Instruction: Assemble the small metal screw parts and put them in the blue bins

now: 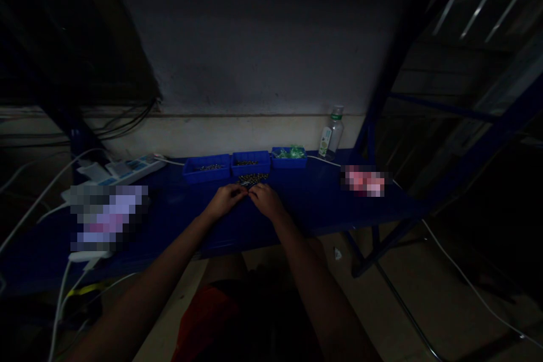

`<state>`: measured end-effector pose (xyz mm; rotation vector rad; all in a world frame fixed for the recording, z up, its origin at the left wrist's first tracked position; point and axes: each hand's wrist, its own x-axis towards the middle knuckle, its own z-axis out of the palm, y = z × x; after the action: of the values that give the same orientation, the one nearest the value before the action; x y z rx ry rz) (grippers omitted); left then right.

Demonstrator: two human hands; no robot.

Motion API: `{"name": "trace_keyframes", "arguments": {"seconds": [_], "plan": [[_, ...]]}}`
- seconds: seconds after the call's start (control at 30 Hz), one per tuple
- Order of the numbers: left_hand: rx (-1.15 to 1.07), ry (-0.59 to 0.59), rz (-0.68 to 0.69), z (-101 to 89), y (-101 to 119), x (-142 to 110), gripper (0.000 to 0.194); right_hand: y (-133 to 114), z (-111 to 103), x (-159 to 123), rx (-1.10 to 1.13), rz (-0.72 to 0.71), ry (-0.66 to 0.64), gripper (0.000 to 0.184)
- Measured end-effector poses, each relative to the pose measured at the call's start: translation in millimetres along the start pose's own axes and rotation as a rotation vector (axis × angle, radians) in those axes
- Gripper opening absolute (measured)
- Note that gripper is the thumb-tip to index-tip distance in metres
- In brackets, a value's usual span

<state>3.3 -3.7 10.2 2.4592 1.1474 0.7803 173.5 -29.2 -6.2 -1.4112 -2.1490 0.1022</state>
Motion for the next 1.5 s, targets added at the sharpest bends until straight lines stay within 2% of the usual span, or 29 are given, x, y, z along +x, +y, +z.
{"name": "trace_keyframes", "arguments": {"seconds": [0.17, 0.47, 0.77, 0.93, 1.23, 1.5], "plan": [[0.018, -0.014, 0.016, 1.9, -4, 0, 0.025, 0, 1, 0, -0.009, -0.005, -0.012, 0.022], [0.21, -0.007, 0.068, 5.1, -8, -1, 0.027, -3, -2, -2, -0.126, 0.041, 0.015, 0.022], [0.326, -0.041, 0.018, 9.9, -15, 0, 0.037, -3, -2, -2, -0.134, 0.075, 0.003, 0.02], [0.359, 0.016, -0.004, 8.9, -14, -2, 0.038, -2, -3, -2, -0.104, 0.075, 0.02, 0.02], [0.321, 0.0, -0.025, 6.6, -13, 0, 0.03, -2, -2, -1, -0.074, 0.02, -0.013, 0.017], [0.254, -0.022, 0.006, 4.6, -7, -1, 0.028, -1, -1, 0, -0.076, 0.035, -0.007, 0.018]]}}
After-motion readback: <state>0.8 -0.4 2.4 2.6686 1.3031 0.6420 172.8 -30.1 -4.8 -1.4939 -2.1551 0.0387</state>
